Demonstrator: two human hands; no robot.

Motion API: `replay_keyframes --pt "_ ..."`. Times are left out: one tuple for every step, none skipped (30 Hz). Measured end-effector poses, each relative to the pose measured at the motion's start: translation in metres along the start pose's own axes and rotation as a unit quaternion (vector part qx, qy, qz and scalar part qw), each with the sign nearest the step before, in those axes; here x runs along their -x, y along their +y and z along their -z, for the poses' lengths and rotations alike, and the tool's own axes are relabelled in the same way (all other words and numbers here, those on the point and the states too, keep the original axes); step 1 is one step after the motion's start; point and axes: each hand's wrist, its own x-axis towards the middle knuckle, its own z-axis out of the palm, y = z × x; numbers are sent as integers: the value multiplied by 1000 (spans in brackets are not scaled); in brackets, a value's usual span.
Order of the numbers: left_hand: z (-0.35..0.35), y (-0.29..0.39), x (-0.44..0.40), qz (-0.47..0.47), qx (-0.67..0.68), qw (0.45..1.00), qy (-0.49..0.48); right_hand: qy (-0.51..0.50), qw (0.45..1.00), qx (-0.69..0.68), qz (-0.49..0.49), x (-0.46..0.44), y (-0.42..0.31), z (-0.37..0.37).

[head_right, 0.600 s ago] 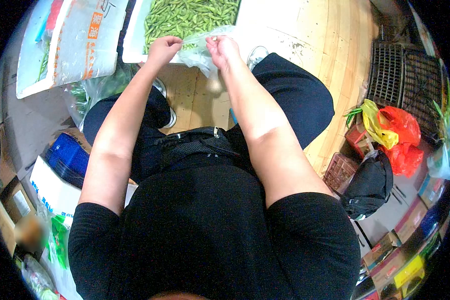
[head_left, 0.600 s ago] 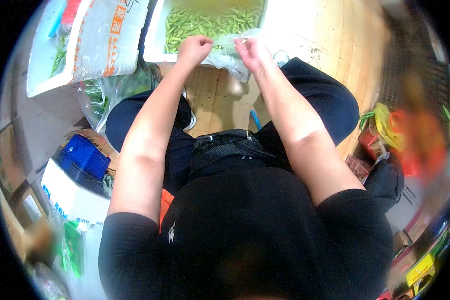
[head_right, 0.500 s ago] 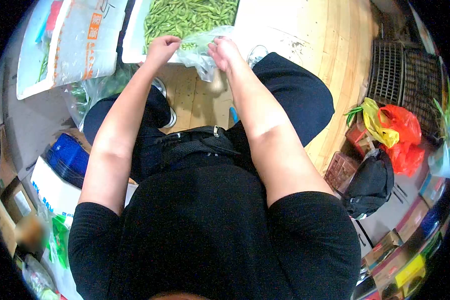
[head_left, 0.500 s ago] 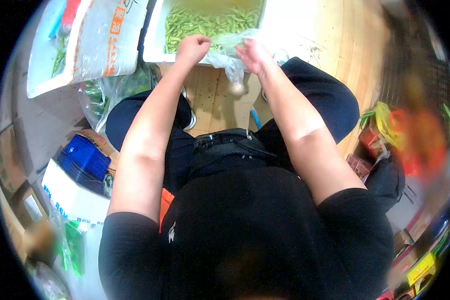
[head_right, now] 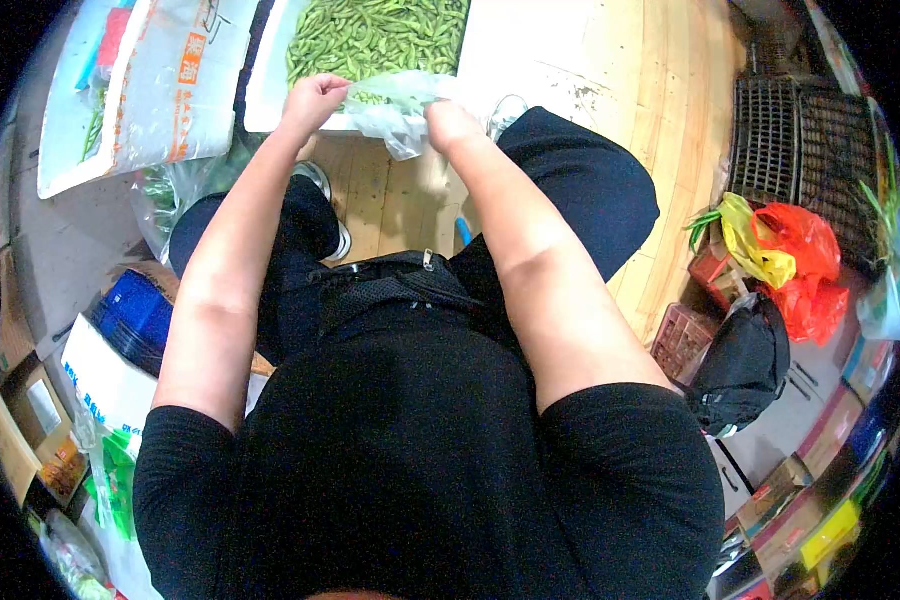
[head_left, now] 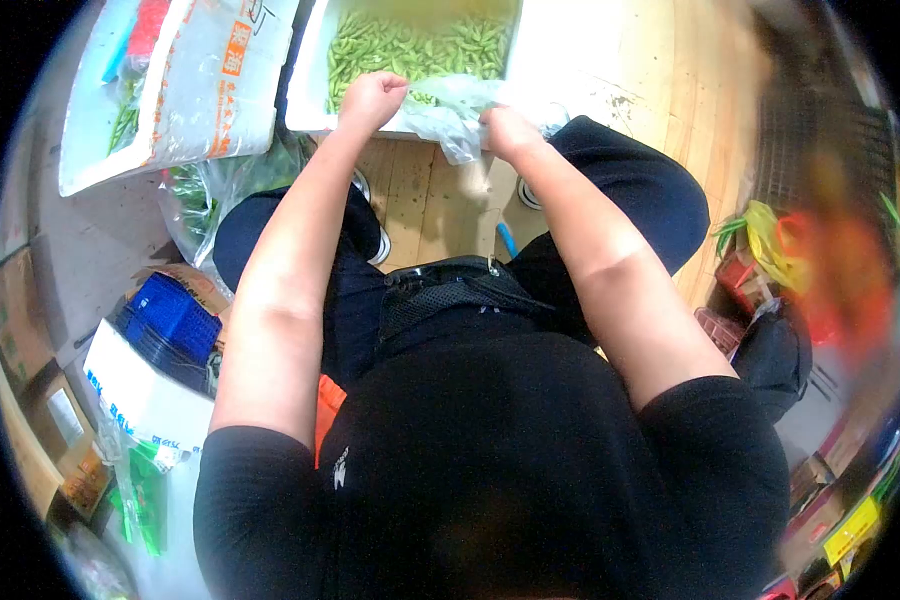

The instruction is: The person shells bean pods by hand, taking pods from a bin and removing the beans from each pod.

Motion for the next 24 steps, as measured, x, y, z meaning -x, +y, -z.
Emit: replay_keyframes --pt "1 -1 -1 1 -5 1000 -5 2 1000 10 -12 2 -2 2" --pt "2 -2 -1 1 -10 1000 -10 -42 998 35 -13 4 -3 5" --pt "1 -4 1 -18 -24 999 -18 -87 994 60 -15 6 -6 9" --pt "-1 -6 4 -37 -39 998 -27 -132 987 85 -17 9 -8 12" --pt "-2 -7 6 -56 -53 996 -35 -135 986 95 4 8 -6 8" --pt "-3 -7 8 -74 -72 993 -60 -138 985 105 24 8 -5 5" --pt "-4 -7 10 -91 -90 988 -83 -140 982 117 45 7 -3 4" --pt "-5 -8 13 -107 -108 983 -107 -117 991 66 27 6 1 3" --pt "-4 -5 16 -102 -114 981 -116 -94 995 15 10 10 -3 12" --pt "-2 -1 20 -96 -121 980 -125 -71 997 -37 -8 13 -8 20" --pt "0 2 23 -90 -128 978 -135 -91 989 -95 -70 14 -11 28" --pt "6 5 23 -73 -61 985 -142 -110 973 -152 -131 13 -13 38" --pt "11 9 25 -21 44 990 -134 -127 951 -208 -191 11 -14 46" --pt "17 12 26 30 150 980 -124 -181 957 -150 -168 8 -12 52" --pt "30 26 31 80 253 958 -110 -202 962 -126 -136 8 -15 62" --pt "39 33 30 91 352 923 -125 -223 964 -101 -103 10 -21 77" --pt "45 36 29 96 435 886 -127 -245 964 -74 -69 12 -30 91" --pt "50 38 29 99 514 843 -126 -208 972 -109 -26 22 -45 112" --pt "57 41 28 100 589 792 -124 -147 980 -129 33 20 -51 120" --pt "65 46 28 104 624 763 -133 -84 981 -150 92 16 -55 127" --pt "69 49 26 111 652 740 -121 -22 974 -170 149 13 -61 133" --pt "71 50 24 109 669 726 -112 19 971 -157 180 10 -68 139" --pt "72 51 22 106 687 711 -103 59 965 -143 210 10 -76 146" --pt "74 55 22 102 693 707 -98 98 957 -128 239 8 -83 151"
